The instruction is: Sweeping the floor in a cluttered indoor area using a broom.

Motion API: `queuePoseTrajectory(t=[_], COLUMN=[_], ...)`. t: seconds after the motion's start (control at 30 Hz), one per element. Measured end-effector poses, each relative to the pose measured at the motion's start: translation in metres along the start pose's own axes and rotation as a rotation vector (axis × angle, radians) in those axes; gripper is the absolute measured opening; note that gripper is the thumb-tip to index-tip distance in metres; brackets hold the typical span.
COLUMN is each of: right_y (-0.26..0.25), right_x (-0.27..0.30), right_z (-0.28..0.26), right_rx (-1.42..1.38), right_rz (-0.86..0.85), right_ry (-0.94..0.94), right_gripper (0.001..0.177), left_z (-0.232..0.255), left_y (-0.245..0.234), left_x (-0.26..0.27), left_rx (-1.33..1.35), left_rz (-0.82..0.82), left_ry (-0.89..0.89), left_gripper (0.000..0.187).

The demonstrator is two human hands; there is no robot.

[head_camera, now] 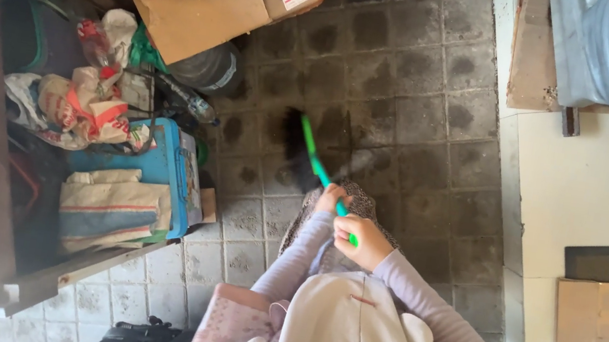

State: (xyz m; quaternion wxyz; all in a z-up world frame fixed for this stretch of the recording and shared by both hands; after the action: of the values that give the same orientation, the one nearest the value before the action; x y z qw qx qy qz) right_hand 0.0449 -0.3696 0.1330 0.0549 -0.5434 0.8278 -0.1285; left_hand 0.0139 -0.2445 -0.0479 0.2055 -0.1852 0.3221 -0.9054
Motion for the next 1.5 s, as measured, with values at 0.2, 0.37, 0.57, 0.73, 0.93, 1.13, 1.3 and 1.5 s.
queuePoseTrajectory(t=[0.2,0.37,0.57,0.73,0.93,1.13,1.3,1.5], right_y=[-0.015,-0.033,-0.049,-0.017,-0.019,-0.009,-0.009,0.053], right_x=[-0.003,0.026,0.044,0.018,-0.008,-0.040,-0.076,-0.191], right_z=[-0.010,-0.055,-0.081,0.005,-0.003,-0.045,-0.072,-0.036], right_rx=[0.313,0.240,-0.031,-0.071,0.162,0.206,0.081,-0.031], right_rz=[-0.046,-0.079,-0.128,-0.128,-0.145,-0.128,-0.076,0.082], right_ry=[0.034,0.009,0.036,0.017,0.000,-0.109,-0.135,-0.155], right_gripper=[0.026,0.022,0.032,0.031,0.022,0.028,0.032,0.033], left_z=[0.042,0.056,0.042,0.014,0.032,0.016,-0.015,-0.097], left_y=[0.005,-0.016,-0.036,-0.023,-0.016,-0.043,-0.099,-0.193], left_x=[-0.024,0.005,0.057,0.036,-0.008,-0.041,-0.053,-0.120], left_rx=[0.084,0.065,-0.069,-0.058,0.115,0.138,-0.070,-0.234], left_rz=[0.093,0.135,0.180,-0.063,0.054,0.218,0.286,0.029], left_ry=[0.107,0.161,0.132,-0.051,0.068,0.214,0.250,0.156], left_gripper=[0.023,0.024,0.026,0.026,0.024,0.022,0.024,0.027])
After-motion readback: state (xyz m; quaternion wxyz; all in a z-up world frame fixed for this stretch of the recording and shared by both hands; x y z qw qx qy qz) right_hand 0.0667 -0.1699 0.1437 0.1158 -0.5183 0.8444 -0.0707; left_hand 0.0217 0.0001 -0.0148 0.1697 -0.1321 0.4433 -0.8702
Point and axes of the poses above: each hand's wrist, its own x-axis away from the middle knuckle, its own y-axis out of the palm, z = x × y, the point moved 2 cm from there along -x, towards the middle knuckle, and after that the axes turned 3 degrees about -x, right-handed, at the moved point
